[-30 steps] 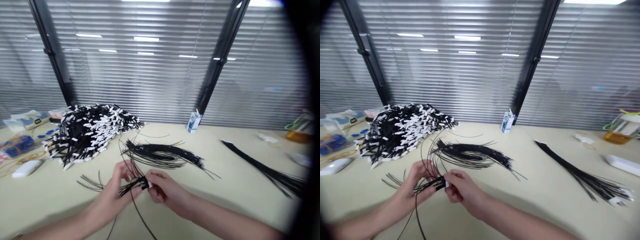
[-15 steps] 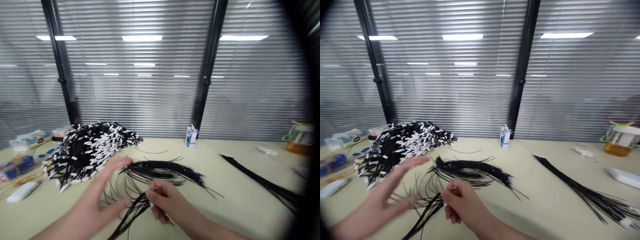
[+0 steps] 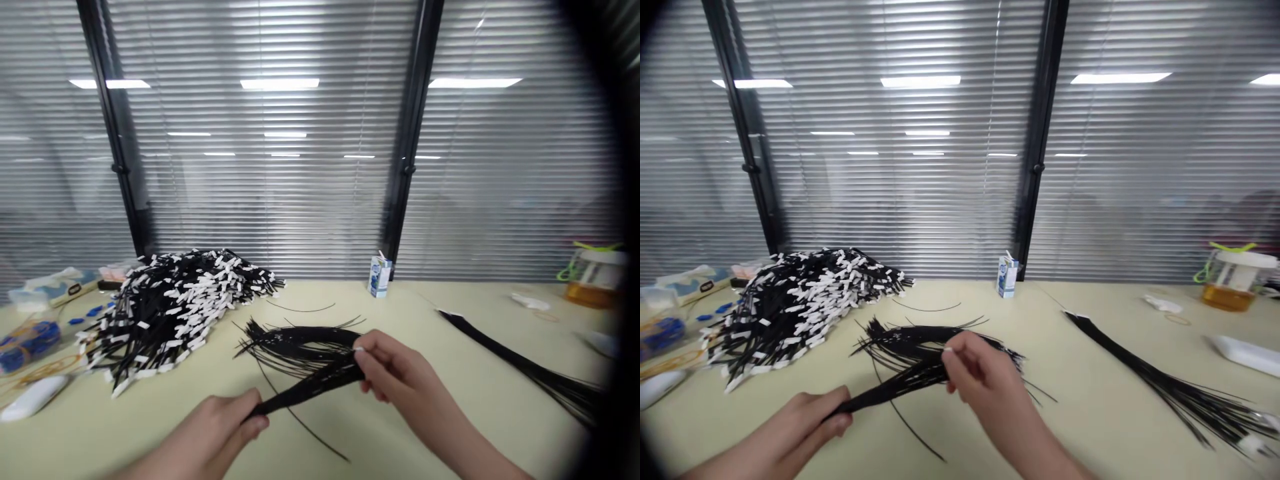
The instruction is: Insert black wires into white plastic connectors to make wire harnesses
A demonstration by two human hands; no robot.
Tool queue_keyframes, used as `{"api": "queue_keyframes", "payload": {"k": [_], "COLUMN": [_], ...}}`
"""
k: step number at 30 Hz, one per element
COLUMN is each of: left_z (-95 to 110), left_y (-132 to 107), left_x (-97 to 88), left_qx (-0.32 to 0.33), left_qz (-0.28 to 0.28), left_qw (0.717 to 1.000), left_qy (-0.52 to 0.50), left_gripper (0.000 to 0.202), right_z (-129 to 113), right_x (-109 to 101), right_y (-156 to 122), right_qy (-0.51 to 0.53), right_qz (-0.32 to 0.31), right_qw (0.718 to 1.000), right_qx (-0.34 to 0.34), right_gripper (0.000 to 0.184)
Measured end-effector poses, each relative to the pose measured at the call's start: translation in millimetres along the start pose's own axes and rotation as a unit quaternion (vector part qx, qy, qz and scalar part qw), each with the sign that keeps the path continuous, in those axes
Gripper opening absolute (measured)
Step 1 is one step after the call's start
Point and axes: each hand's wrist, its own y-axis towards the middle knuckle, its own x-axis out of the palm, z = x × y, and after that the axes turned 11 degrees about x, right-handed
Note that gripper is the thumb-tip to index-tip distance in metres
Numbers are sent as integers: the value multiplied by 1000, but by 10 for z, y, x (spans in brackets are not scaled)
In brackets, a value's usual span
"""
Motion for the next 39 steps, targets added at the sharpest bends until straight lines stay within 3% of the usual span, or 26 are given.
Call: {"api": "queue_keyframes", "payload": {"k": [5, 7, 9, 12, 15, 17, 19, 22, 24, 27, 32, 35, 36, 38, 39], "left_z": [74, 101, 117, 141, 191, 241, 297, 387, 450, 553, 709, 732, 722, 678, 649], "left_y": [63, 134, 225, 374, 502, 562, 602, 648, 687, 771, 922, 920, 885, 750, 654], "left_x": [26, 137, 267, 418, 506, 561, 624, 734, 814, 937, 972, 842, 798, 740, 731], "left_qx": [-45, -117, -197, -236, -225, -214, -207, -199, -184, -146, -24, 94, 140, 196, 178], "left_qz": [-37, -64, -48, 17, 41, 37, 13, -40, -59, -54, -83, -98, -97, -94, -77], "left_qw": [986, 954, 902, 839, 791, 773, 767, 772, 790, 834, 910, 942, 949, 954, 959], "left_qy": [-154, -269, -380, -490, -568, -596, -607, -602, -582, -529, -405, -305, -264, -205, -208], "left_gripper": [40, 44, 51, 58, 59, 60, 61, 59, 55, 47, 31, 27, 35, 37, 27], "right_z": [243, 339, 415, 467, 457, 451, 467, 509, 512, 452, 373, 463, 517, 656, 739], "right_x": [-245, -230, -166, -40, 57, 96, 122, 154, 175, 190, 55, -248, -402, -776, -978], "right_y": [169, 216, 230, 169, 49, -14, -45, -66, -94, -166, -171, -4, 71, 220, 282], "right_qy": [203, 267, 305, 379, 466, 493, 487, 444, 434, 441, 318, 97, -41, -125, -161], "right_qz": [55, 49, 28, -65, -189, -226, -225, -193, -184, -167, -34, 82, 121, 159, 195], "right_qw": [976, 959, 948, 915, 860, 839, 842, 871, 874, 873, 946, 992, 992, 979, 966], "right_qx": [59, 75, 91, 123, 86, 51, 48, 85, 118, 122, 40, 16, 14, 34, 47], "right_gripper": [29, 32, 40, 66, 81, 87, 82, 54, 46, 53, 66, 54, 50, 43, 39]}}
